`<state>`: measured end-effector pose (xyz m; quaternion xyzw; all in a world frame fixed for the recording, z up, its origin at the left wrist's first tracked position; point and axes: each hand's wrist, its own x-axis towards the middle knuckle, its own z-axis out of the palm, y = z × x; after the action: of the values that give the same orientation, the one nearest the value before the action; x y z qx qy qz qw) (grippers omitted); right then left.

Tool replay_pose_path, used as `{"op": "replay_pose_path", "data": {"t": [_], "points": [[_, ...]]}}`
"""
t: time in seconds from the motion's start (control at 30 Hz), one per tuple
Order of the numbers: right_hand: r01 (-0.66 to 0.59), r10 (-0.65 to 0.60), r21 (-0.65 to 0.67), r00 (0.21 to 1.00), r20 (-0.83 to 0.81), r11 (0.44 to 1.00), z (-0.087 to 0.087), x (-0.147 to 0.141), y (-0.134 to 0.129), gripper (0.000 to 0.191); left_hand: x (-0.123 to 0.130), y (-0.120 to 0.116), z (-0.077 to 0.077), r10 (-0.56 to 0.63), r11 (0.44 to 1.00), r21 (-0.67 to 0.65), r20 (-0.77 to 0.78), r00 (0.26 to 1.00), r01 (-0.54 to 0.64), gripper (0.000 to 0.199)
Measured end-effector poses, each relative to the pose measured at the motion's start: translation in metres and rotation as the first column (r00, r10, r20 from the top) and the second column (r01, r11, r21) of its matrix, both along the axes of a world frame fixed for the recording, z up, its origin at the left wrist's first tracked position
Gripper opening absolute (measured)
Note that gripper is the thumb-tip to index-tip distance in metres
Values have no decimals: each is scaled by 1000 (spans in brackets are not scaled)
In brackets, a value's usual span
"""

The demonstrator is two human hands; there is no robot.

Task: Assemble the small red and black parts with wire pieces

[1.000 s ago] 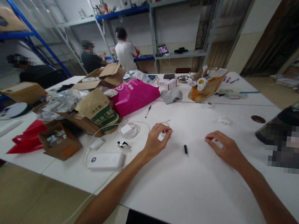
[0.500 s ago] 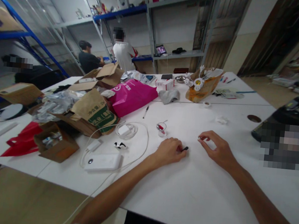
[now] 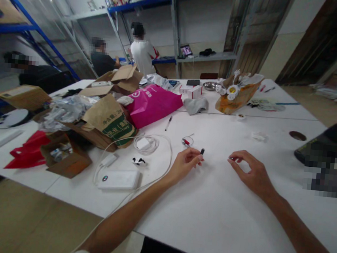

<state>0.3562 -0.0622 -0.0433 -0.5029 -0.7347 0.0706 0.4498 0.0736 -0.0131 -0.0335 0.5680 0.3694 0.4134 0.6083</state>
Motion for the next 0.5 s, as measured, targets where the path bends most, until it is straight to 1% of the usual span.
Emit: {"op": "replay_pose_path", "data": {"t": [0.13, 0.27, 0.37, 0.5], "points": [[6, -6, -18, 1000, 8, 1000, -2, -3, 0, 6, 2, -3, -4, -2, 998, -55, 65, 998, 5, 44], [-7, 6, -38, 1000, -2, 999, -3, -6, -1, 9, 2, -5, -6, -8, 997, -77, 106, 994, 16, 43], [-12, 10, -70, 1000, -27, 997, -3, -8, -2, 13, 1, -6, -6, -8, 997, -80, 95, 995, 15, 41], [17, -31, -147, 995, -90, 989, -5, -13, -4, 23, 1, -9, -2, -9, 996, -83, 59, 998, 14, 44]]}}
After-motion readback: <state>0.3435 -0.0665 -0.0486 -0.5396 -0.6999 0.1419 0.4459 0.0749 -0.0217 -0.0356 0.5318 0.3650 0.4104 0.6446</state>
